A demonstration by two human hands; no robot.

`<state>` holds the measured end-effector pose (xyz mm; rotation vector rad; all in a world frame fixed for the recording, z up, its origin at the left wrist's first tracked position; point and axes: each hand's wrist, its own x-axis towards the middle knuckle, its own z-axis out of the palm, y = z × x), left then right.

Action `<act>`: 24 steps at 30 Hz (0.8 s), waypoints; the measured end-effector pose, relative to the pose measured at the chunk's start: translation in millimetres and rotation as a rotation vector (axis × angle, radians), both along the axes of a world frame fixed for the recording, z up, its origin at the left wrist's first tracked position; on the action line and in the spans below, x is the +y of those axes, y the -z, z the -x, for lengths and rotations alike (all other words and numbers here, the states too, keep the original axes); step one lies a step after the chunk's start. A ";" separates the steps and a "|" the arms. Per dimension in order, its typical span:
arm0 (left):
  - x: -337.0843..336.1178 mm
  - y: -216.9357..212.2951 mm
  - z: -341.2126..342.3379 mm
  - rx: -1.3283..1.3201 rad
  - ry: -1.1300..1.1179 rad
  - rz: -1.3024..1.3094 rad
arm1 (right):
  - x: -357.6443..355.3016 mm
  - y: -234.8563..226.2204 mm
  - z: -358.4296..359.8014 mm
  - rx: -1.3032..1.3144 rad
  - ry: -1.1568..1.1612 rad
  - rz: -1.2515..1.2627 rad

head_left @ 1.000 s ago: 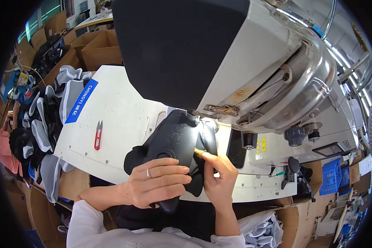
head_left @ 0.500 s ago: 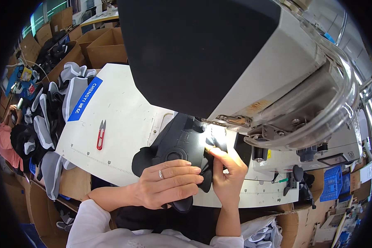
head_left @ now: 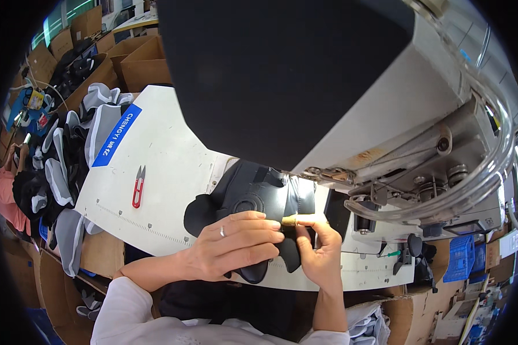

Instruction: The person sews fabric pieces together using a sewing machine, trims the thread with snips, and places the assembled components into a bin.

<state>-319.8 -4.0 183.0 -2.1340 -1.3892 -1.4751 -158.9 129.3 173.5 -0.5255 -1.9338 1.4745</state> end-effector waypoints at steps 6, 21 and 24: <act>-3.4 4.0 -0.8 -0.192 -0.004 -0.009 | 9.4 -9.7 -9.9 -0.090 -0.063 -0.442; -0.8 1.0 3.6 -0.075 0.010 0.008 | 27.3 -18.2 -15.3 -0.295 -0.131 -0.685; 3.6 4.2 6.1 -0.078 0.015 0.015 | 39.4 -7.7 -19.5 -0.386 -0.113 -0.716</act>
